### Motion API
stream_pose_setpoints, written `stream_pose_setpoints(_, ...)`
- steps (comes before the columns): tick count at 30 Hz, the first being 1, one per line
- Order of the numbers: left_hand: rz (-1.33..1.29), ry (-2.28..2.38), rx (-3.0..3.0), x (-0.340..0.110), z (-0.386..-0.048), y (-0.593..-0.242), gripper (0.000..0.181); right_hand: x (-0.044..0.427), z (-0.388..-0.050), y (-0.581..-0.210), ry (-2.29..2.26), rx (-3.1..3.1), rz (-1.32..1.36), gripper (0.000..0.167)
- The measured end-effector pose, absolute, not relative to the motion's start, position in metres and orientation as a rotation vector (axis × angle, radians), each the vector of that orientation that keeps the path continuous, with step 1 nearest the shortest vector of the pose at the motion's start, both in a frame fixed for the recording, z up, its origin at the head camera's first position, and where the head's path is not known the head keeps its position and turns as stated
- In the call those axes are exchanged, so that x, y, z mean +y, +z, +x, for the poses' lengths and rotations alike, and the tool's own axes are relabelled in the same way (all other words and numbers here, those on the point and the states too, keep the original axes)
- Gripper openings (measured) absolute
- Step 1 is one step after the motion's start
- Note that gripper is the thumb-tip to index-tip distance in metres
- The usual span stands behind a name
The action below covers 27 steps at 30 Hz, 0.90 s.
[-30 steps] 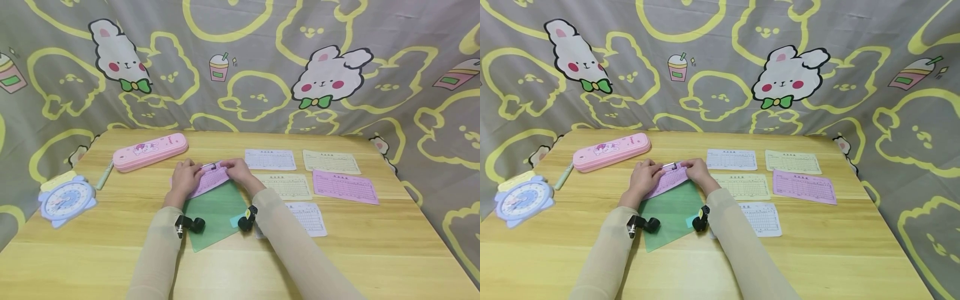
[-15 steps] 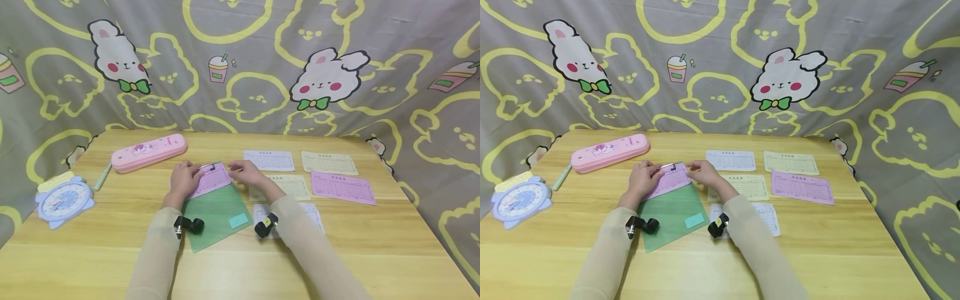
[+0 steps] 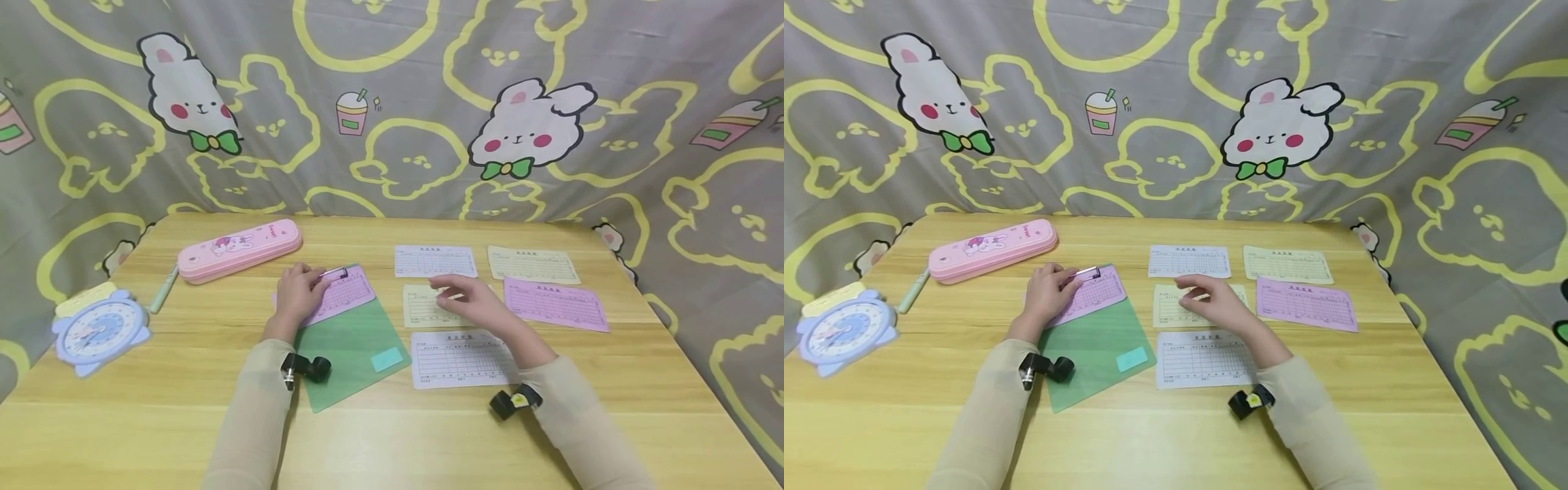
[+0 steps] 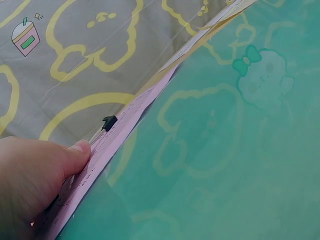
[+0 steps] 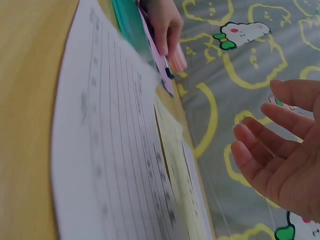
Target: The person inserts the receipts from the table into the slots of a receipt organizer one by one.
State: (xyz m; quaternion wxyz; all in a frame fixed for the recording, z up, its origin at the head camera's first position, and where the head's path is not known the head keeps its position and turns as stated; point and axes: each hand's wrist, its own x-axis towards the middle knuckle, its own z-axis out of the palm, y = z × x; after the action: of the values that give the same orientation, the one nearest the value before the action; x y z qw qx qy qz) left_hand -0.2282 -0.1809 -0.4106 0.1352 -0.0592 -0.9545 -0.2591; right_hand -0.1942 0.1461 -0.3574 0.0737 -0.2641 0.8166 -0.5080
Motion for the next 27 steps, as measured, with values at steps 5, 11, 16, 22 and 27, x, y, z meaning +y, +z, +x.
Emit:
stream_pose_setpoints(5,-0.172,-0.755,-2.758,-0.181,-0.228,-0.411,0.034,0.179,-0.182,-0.36,-1.527,2.481,-0.789,0.036)
stream_pose_setpoints(11,-0.162,-0.772,-2.754,-0.181,-0.227,-0.41,0.034,0.215,-0.171,-0.368,-1.462,2.534,-0.733,0.038)
stream_pose_setpoints(16,-0.155,-0.79,-2.745,-0.181,-0.228,-0.411,0.034,0.234,-0.163,-0.378,-1.392,2.574,-0.631,0.042)
stream_pose_setpoints(22,-0.145,-0.785,-2.757,-0.182,-0.229,-0.412,0.034,0.245,-0.159,-0.389,-1.372,2.547,-0.616,0.047)
stream_pose_setpoints(27,-0.134,-0.79,-2.773,-0.182,-0.228,-0.412,0.035,0.248,-0.158,-0.397,-1.237,2.596,-0.727,0.05)
